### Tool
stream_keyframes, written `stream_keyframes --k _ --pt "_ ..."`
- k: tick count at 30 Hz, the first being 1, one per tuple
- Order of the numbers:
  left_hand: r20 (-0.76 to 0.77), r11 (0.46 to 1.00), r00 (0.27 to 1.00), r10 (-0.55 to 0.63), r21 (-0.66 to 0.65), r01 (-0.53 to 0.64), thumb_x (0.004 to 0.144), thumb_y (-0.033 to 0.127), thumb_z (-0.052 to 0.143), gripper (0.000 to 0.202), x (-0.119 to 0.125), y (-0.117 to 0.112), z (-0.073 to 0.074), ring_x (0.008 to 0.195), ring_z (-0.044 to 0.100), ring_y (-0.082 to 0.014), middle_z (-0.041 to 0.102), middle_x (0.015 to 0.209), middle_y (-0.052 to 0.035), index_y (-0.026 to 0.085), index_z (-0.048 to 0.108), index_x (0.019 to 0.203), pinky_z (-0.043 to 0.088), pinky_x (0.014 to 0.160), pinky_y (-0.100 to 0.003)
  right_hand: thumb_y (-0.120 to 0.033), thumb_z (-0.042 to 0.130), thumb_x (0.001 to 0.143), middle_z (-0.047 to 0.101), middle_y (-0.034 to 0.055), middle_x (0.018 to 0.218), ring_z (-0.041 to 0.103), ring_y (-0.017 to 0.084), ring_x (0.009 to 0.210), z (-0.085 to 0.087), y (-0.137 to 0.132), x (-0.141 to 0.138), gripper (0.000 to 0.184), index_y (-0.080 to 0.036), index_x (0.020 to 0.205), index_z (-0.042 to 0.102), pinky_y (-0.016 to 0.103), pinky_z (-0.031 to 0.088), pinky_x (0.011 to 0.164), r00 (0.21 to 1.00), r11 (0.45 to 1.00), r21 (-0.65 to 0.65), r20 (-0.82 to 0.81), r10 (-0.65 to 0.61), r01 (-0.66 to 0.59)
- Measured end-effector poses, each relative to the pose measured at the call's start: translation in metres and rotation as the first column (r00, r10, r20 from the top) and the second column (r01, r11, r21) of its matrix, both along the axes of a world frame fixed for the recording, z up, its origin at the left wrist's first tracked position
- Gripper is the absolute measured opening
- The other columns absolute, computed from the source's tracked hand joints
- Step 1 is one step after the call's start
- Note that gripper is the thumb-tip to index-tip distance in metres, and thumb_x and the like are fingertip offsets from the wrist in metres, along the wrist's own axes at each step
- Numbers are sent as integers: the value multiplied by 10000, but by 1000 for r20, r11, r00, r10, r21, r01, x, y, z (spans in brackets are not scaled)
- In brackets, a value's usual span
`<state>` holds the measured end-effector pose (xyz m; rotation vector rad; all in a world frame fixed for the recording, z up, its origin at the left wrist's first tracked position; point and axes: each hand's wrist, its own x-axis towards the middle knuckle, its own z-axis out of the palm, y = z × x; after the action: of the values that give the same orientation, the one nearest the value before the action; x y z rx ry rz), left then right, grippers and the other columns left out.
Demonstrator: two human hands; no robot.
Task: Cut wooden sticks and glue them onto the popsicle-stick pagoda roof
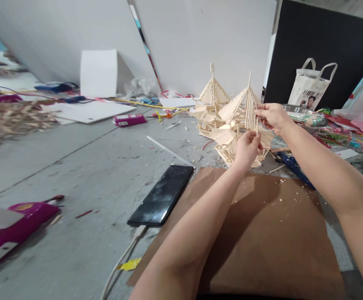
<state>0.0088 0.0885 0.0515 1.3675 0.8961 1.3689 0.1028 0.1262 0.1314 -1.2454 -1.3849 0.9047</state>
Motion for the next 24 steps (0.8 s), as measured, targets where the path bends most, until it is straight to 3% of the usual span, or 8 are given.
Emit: stream_keyframes --k 16,24 --pt "-48 999 998 38 33 -36 789 296 474 134 1 1 -4 351 383 -39 507 460 65 177 473 728 291 407 -173 -89 580 750 441 -75 446 318 18 318 -3 1 -1 126 -150 661 515 165 193 308 999 999 42 45 -31 29" --pt "13 1000 1000 13 10 -13 800 266 475 118 1 1 -3 327 369 -34 493 457 71 171 471 730 276 377 -169 -93 545 768 474 -61 488 344 22 328 -1 -4 1 86 -145 702 525 167 191 313 1000 1000 5 1 -7 7"
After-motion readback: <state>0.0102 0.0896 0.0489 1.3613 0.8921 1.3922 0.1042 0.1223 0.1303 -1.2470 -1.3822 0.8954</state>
